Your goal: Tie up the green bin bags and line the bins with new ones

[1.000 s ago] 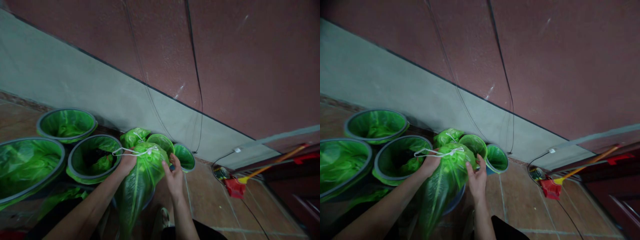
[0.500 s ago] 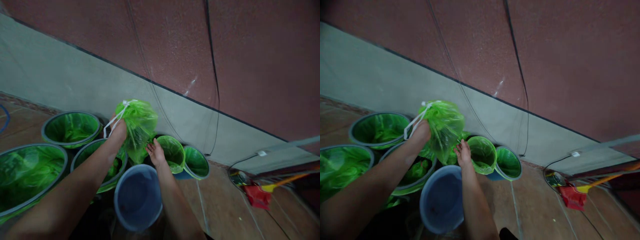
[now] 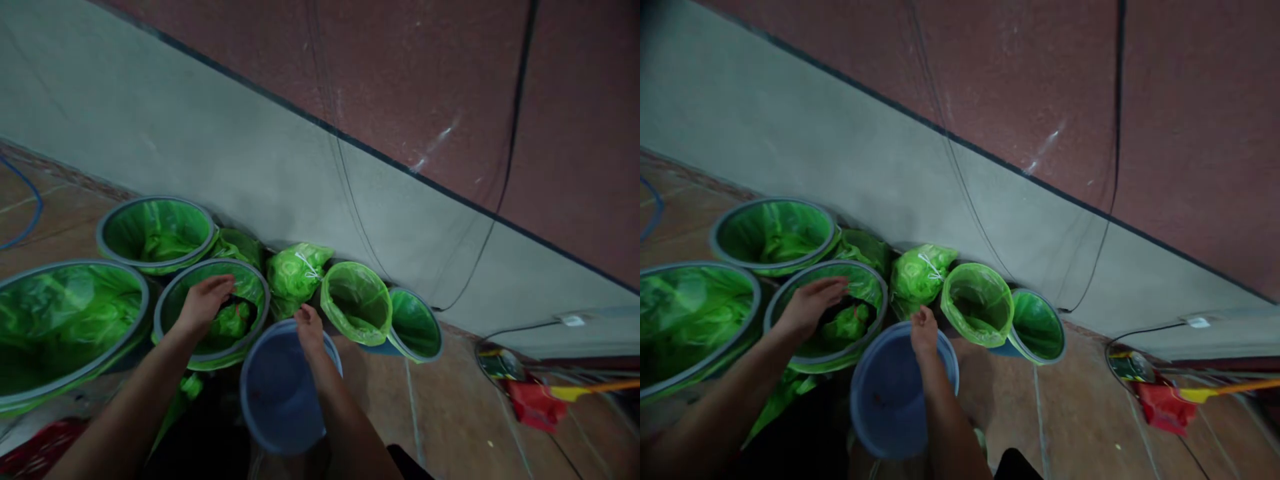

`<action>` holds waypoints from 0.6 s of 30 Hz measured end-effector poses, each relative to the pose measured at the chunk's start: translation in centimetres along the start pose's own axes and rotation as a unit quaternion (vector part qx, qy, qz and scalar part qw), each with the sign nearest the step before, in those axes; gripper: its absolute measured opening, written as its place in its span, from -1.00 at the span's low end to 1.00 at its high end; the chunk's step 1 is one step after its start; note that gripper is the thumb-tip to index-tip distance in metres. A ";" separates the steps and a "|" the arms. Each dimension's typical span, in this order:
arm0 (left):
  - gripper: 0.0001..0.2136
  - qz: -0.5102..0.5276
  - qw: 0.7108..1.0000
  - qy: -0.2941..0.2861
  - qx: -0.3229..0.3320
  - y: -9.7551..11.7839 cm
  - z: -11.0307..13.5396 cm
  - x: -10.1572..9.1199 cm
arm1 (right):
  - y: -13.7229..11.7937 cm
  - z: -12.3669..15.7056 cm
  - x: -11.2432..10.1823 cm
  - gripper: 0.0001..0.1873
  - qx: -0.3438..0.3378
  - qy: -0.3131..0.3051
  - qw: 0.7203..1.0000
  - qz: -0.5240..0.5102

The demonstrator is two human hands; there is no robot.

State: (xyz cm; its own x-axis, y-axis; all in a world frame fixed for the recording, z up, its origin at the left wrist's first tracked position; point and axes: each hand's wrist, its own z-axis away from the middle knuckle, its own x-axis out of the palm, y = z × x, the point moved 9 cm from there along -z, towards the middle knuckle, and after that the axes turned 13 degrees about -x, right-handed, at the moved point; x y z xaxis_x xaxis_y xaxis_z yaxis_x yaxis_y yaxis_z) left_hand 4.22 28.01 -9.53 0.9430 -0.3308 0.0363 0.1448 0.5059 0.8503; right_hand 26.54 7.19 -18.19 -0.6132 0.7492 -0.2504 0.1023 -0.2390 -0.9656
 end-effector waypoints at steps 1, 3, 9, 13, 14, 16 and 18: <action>-0.55 0.023 1.000 0.003 -0.008 -1.5 1.5 -1.1 | -0.6 0.6 -0.2 -0.52 -0.009 0.006 0.999 0.032; -0.55 0.044 0.998 0.032 -0.037 -5.2 4.3 -3.7 | -2.3 2.0 -0.4 -0.54 -0.051 -0.007 0.995 0.087; -0.66 -0.071 0.983 0.117 -0.125 -16.0 9.9 -10.9 | -3.3 7.8 -2.3 -0.53 -0.126 -0.054 0.963 0.231; -0.69 -0.181 0.950 0.198 -0.161 -19.8 10.5 -14.9 | -0.1 13.4 -2.9 -0.54 -0.110 -0.145 0.934 0.308; -0.67 -0.227 0.934 0.211 -0.176 -20.5 10.4 -15.4 | 1.0 14.9 -2.9 -0.54 -0.089 -0.181 0.919 0.338; -0.58 -0.326 0.896 0.222 -0.205 -21.5 9.8 -16.0 | 3.1 17.7 -3.0 -0.57 -0.035 -0.265 0.873 0.409; -0.50 -0.405 0.864 0.207 -0.218 -22.3 9.0 -15.9 | 4.4 20.1 -3.2 -0.61 0.015 -0.334 0.820 0.465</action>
State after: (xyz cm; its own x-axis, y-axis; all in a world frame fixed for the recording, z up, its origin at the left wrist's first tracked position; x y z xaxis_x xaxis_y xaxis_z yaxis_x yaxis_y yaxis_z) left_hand -16.69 14.79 -24.30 0.4933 -0.4483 -0.7455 0.8206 0.5243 0.2277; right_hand 13.23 -8.66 -20.26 -0.5733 -0.2685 -0.7741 0.7563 -0.5369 -0.3739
